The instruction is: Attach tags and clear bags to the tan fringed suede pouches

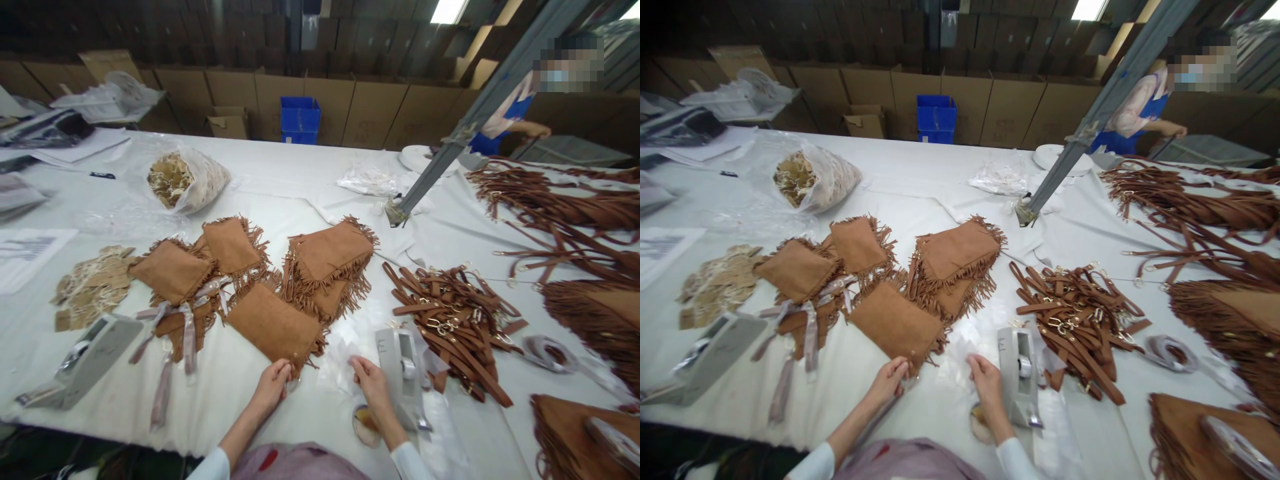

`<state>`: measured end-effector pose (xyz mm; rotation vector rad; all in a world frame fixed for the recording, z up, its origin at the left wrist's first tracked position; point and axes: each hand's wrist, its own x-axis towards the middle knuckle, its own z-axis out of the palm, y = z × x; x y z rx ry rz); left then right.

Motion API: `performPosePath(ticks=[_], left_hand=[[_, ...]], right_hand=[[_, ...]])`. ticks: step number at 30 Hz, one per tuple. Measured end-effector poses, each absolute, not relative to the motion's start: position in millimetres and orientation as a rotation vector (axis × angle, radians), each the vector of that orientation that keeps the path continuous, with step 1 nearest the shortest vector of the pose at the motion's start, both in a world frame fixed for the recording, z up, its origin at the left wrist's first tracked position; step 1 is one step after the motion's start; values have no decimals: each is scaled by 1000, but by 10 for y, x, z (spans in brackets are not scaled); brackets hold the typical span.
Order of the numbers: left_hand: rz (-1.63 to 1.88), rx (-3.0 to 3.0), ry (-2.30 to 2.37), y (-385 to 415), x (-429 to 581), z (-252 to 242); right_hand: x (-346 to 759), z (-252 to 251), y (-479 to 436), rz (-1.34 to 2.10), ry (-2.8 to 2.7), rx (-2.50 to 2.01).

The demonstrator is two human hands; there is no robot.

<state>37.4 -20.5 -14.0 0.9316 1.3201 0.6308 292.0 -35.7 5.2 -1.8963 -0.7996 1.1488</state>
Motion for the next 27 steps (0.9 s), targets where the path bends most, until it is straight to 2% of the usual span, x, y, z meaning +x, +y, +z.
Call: performPosePath(ticks=[6,14,27], left_hand=[[663,912,1298,-195,374,-90],[644,967,1277,-171,323,-90],[658,796,1176,-187,256,-27]], right_hand=[[2842,163,-292,1425,-267,-1552],[2360,73,-133,1644,34,-1387],[2044,-21,-116,1779,-143,-1472]])
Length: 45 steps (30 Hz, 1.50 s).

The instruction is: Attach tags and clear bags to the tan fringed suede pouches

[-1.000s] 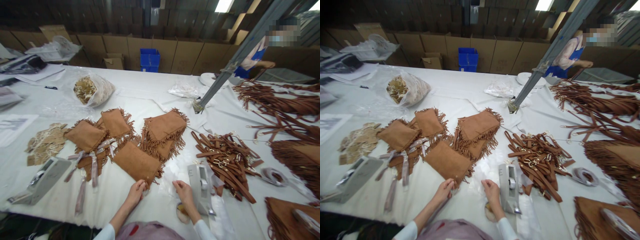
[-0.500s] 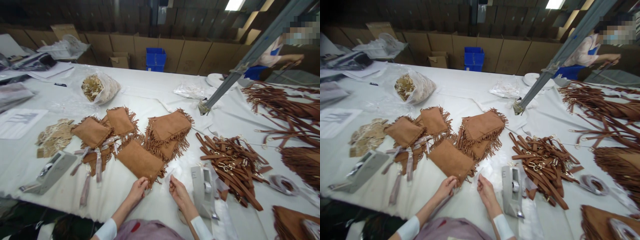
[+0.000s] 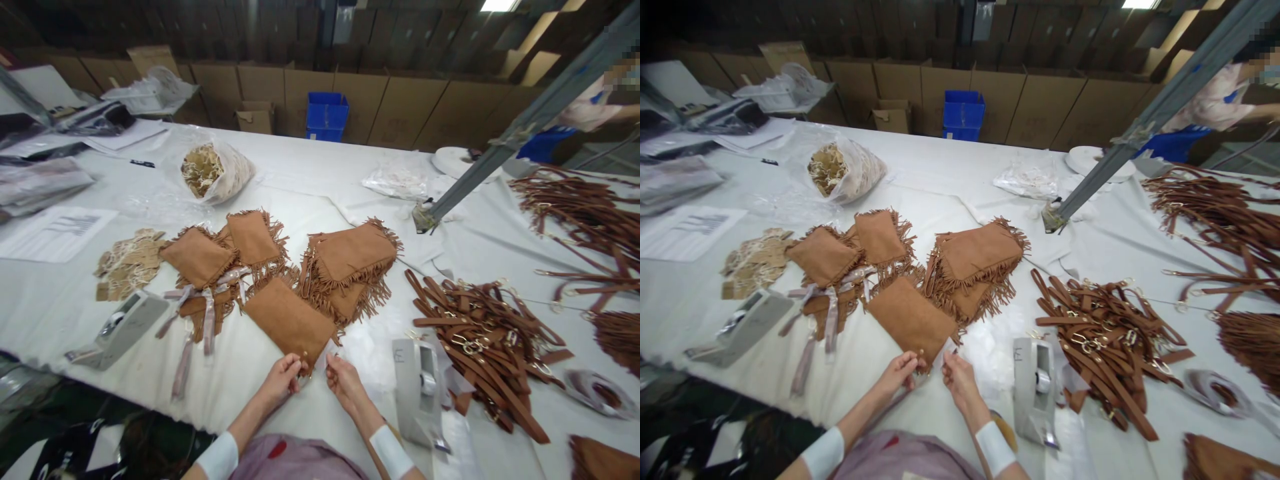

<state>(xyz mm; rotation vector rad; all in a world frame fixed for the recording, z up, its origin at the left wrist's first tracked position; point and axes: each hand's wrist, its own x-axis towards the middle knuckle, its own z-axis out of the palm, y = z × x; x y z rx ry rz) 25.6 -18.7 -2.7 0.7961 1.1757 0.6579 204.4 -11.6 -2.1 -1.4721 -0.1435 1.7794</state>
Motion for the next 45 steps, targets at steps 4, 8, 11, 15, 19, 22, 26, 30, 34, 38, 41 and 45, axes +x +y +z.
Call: performPosePath(ticks=[4,8,11,15,19,22,26,30,34,38,41,45], left_hand=[[634,729,1123,-179,229,1],[655,738,1121,-157,240,-18],[666,750,1137,-153,259,-35],[678,761,1156,-172,271,-41],[699,779,1198,-193,278,-43],[709,791,1235,-199,290,-53],[706,801,1255,-196,300,-60],[692,813,1264,-194,292,-39],[682,821,1270,-197,285,-21],[677,824,1284,-199,272,-19],[665,824,1282,-198,256,-23],[637,808,1263,-181,292,-39]], right_hand=[[1967,-15,-168,1853,-267,-1480],[1907,-3,-193,1884,-365,-1489],[1892,17,-206,1932,-373,-1488],[1893,18,-217,2026,-228,-1529],[1904,-23,-187,1934,-84,-1568],[1922,-37,-134,1895,19,-1559],[1929,-18,-77,1851,73,-1534],[1898,5,-49,1805,54,-1520],[1863,18,-27,1774,-21,-1516],[1834,41,-6,1778,-156,-1515],[1811,57,2,1777,-288,-1529],[1832,51,2,1740,-494,-1588]])
